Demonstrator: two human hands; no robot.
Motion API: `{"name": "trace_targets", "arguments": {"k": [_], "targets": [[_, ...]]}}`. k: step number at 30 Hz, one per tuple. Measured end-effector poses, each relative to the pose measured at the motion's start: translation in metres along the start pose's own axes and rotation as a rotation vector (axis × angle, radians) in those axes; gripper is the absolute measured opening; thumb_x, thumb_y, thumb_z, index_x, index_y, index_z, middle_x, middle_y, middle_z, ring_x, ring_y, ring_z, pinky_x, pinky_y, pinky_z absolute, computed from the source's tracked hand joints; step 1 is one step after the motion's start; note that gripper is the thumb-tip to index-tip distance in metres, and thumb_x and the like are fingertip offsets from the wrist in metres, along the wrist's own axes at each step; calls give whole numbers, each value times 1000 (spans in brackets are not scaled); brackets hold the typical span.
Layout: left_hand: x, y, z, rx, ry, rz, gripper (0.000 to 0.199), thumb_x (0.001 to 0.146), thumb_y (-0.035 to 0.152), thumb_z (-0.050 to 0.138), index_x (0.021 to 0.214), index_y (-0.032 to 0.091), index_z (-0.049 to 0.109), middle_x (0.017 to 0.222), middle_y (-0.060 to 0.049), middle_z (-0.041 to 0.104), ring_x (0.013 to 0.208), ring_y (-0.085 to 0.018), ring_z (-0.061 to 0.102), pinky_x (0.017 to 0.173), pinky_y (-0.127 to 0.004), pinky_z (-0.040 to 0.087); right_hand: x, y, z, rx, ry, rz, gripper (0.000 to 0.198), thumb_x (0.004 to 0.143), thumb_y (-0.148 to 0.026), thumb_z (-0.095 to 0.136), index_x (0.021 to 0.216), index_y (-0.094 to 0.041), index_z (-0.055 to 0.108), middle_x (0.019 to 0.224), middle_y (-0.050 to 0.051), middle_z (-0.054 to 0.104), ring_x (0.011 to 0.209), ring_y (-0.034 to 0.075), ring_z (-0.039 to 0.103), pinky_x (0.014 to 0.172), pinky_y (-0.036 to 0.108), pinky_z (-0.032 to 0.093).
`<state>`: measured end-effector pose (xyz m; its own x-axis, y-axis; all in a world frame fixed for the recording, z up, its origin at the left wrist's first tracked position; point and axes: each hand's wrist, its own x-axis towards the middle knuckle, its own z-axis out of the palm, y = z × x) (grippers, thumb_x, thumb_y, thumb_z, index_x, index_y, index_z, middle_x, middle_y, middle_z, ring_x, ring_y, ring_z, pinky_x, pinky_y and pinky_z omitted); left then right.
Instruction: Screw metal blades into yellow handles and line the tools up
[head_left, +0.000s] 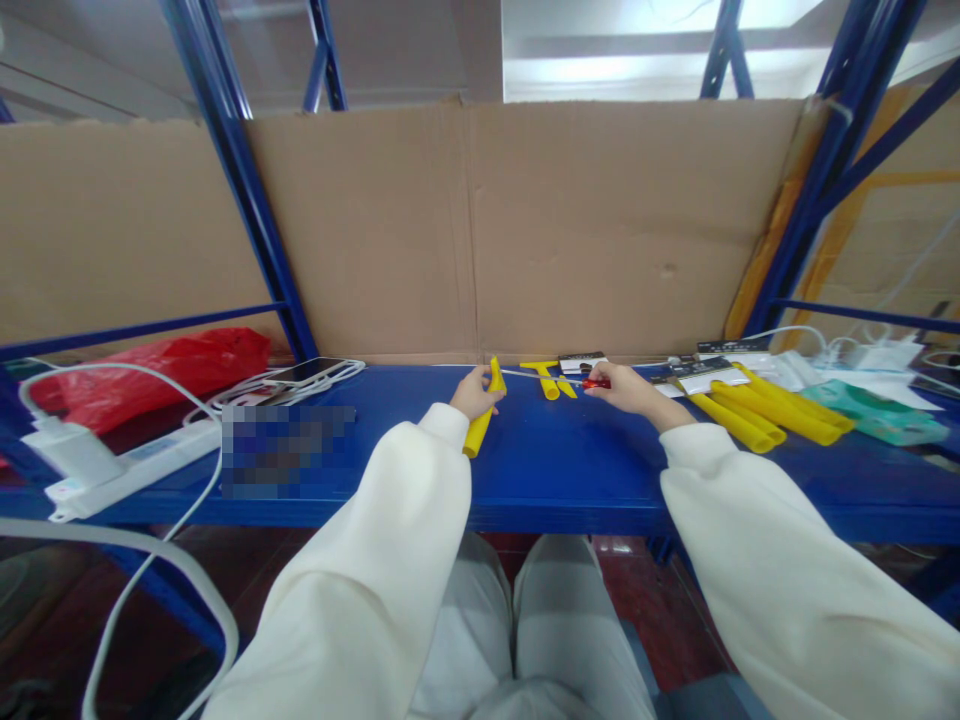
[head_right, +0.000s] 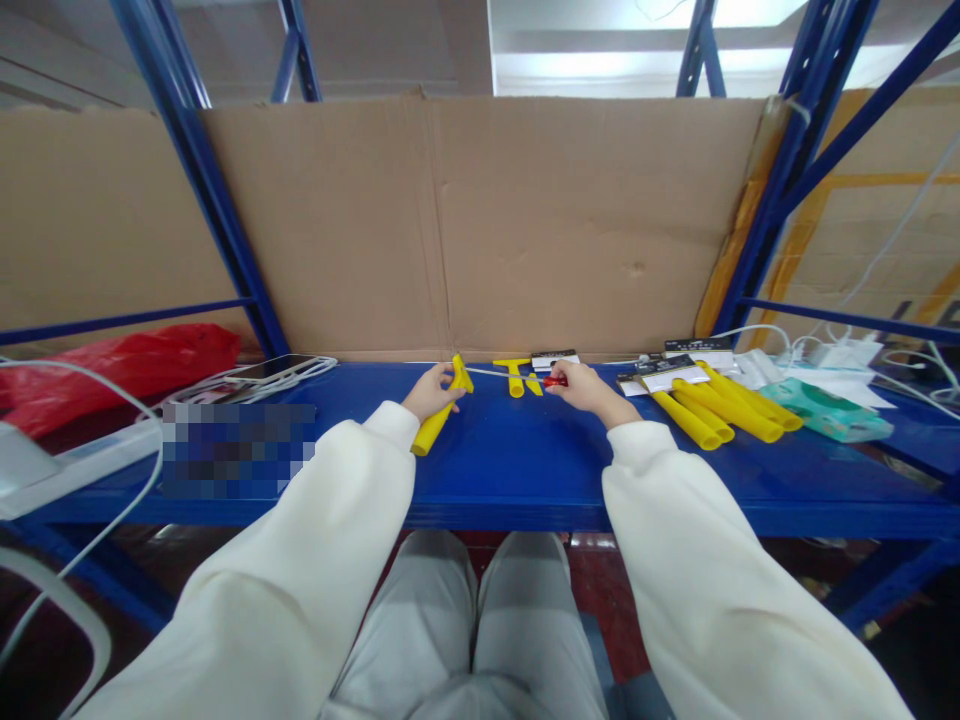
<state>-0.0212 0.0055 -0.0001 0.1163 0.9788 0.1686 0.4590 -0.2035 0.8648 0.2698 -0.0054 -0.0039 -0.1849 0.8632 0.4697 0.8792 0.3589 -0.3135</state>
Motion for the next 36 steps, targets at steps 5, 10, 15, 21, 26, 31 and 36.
{"name": "trace_targets", "arguments": {"k": [5, 10, 15, 21, 26, 31, 36], "targets": [[1, -1, 0, 19, -2, 8, 47, 84, 7, 68, 127, 16, 52, 120, -11, 68, 48, -5, 63, 46, -19, 53, 0, 0, 1, -19, -11, 12, 8, 79, -26, 65, 80, -22, 59, 80, 5, 70, 73, 21, 64, 70, 30, 48], [-3, 2, -1, 76, 7, 20, 46, 84, 8, 68, 127, 16, 54, 127, -13, 67, 50, -6, 64, 48, -20, 54, -1, -3, -1, -71, 5, -6, 7, 81, -27, 64, 84, -23, 61, 80, 5, 71, 75, 21, 64, 70, 29, 47], [-7, 5, -2, 186, 11, 38, 45, 86, 10, 66, 129, 17, 55, 138, -14, 61, 56, -7, 67, 49, -19, 52, -4, -10, -6, -173, 54, -19, 7, 81, -28, 63, 85, -22, 61, 81, 5, 72, 73, 21, 64, 69, 29, 44], [-7, 5, -2, 238, 9, 61, 45, 86, 11, 66, 129, 17, 55, 139, -13, 62, 57, -8, 67, 52, -21, 53, -8, -20, -11, -330, 51, -6, 11, 80, -31, 62, 87, -22, 62, 80, 7, 72, 70, 22, 64, 65, 28, 39], [-6, 3, -1, 272, 10, 71, 44, 87, 11, 65, 129, 19, 56, 137, -11, 63, 58, -9, 68, 56, -21, 54, -11, -31, -14, -426, -42, 24, 15, 84, -33, 57, 86, -22, 66, 81, 9, 75, 76, 24, 66, 66, 30, 37], [-8, 6, -2, 281, 18, 72, 45, 86, 11, 67, 128, 20, 57, 136, -12, 64, 59, -10, 70, 60, -23, 56, -13, -39, -17, -487, -53, 33, 19, 84, -29, 51, 86, -20, 68, 84, 10, 76, 83, 26, 68, 72, 32, 35], [-9, 7, -2, 272, 23, 71, 46, 84, 11, 68, 128, 20, 57, 133, -12, 65, 58, -10, 70, 60, -24, 57, -11, -35, -16, -451, -3, 39, 17, 81, -28, 54, 85, -20, 68, 92, 10, 77, 86, 26, 68, 74, 32, 36]]}}
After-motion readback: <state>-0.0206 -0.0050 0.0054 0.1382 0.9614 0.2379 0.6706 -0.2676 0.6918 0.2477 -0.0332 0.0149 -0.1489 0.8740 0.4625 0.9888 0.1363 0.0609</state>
